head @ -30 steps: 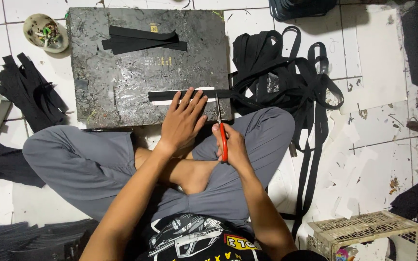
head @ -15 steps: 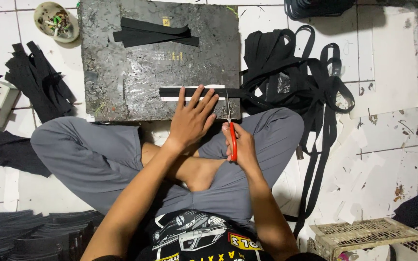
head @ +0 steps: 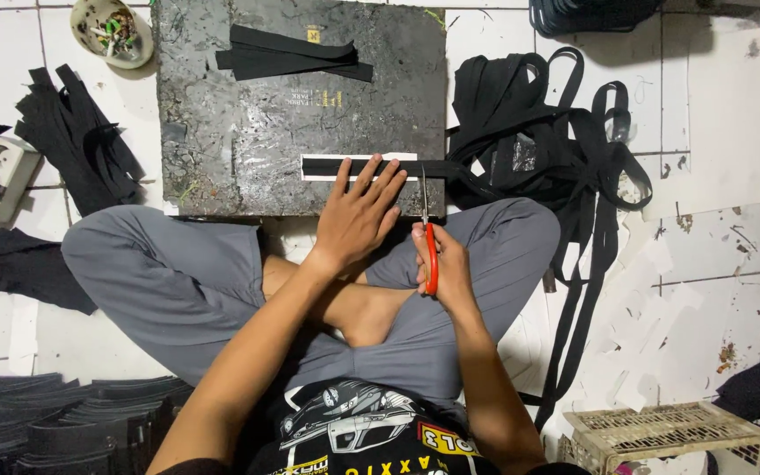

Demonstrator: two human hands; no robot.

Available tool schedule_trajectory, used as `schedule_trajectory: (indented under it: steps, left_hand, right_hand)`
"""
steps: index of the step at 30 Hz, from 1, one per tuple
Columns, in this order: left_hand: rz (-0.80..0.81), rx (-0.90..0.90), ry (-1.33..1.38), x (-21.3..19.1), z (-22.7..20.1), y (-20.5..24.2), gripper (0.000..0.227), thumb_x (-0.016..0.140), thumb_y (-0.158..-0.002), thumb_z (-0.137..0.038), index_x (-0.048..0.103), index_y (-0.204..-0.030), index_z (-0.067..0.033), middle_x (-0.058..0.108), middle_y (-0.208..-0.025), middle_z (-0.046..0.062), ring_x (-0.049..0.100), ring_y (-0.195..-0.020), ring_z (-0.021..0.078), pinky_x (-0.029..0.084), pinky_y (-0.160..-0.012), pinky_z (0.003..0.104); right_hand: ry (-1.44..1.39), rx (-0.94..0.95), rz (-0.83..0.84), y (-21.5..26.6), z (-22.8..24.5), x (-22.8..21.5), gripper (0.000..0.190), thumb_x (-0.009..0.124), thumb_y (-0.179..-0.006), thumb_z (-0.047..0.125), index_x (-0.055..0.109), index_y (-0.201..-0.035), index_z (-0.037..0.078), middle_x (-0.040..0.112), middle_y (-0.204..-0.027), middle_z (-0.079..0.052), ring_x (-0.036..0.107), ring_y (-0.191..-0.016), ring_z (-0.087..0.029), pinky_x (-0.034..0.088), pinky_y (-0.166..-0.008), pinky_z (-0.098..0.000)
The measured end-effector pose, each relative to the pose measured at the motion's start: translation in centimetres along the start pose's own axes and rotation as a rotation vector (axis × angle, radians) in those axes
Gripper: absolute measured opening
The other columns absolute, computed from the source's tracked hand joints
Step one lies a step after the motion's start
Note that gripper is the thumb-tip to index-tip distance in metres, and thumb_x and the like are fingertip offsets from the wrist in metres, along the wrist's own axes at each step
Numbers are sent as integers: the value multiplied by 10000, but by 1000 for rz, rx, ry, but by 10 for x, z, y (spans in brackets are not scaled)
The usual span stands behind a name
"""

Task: Sorting and cutting black fabric strips using scissors while sitting on the floor.

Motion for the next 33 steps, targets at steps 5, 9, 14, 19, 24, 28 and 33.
schedule_trajectory:
  steps: [5,9,14,19,24,28,33]
  left_hand:
    - [-11,3,6,-2,0,0,542,386,-1088,-422,431,-1584,-208,418,-1641,19,282,-1551,253,120,-1268,589]
    - [-12,7,6,-1,1,0,547,401,-1090,-435,434,-1580,-194,424,-1634,38,290,-1546,265,128,-1258,606]
    - [6,5,16,-3,1,0,548,396,-1096,-441,429,-1582,-191,418,-1638,39,266,-1557,260,101,-1263,608]
    - [23,12,13,0,2,1,546,381,-1102,-451,427,-1582,-196,396,-1651,25,251,-1562,253,99,-1265,613]
    - [10,17,25,-1,2,1,549,401,-1099,-439,415,-1590,-193,383,-1657,30,250,-1561,260,107,-1259,617]
    - [13,16,37,-3,1,1,554,419,-1094,-441,421,-1587,-189,390,-1653,32,248,-1563,256,103,-1259,616]
    - [24,15,47,-3,2,0,551,416,-1094,-439,429,-1585,-189,406,-1646,30,256,-1559,253,99,-1259,615]
  right_hand:
    - [-3,7,0,0,1,1,420,675,-989,284,656,-1223,-65,581,-641,-162,587,-351,-206,545,-276,-272]
    - [-6,7,9,0,2,1,432,680,-987,288,648,-1223,-73,578,-640,-161,586,-353,-206,546,-280,-278]
    - [-9,5,6,-2,-3,2,423,678,-987,275,649,-1236,-66,580,-643,-160,587,-352,-206,546,-279,-272]
    - [-8,12,13,1,1,1,442,674,-989,286,638,-1243,-73,575,-653,-159,592,-368,-202,553,-286,-273]
    - [-11,20,8,1,-1,0,435,692,-981,288,654,-1237,-62,590,-653,-161,599,-377,-198,558,-287,-274]
    - [-27,23,3,2,0,0,436,685,-984,277,646,-1246,-69,585,-655,-160,597,-384,-196,560,-287,-276]
    - [-33,6,9,3,6,2,435,678,-990,286,642,-1234,-72,573,-648,-151,590,-373,-193,556,-284,-269]
Point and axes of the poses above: each hand's wrist, its own y-axis away from the middle knuckle, its own x-axis out of the palm, z = x × y, the point moved 10 cm from there along -y, towards the middle knuckle
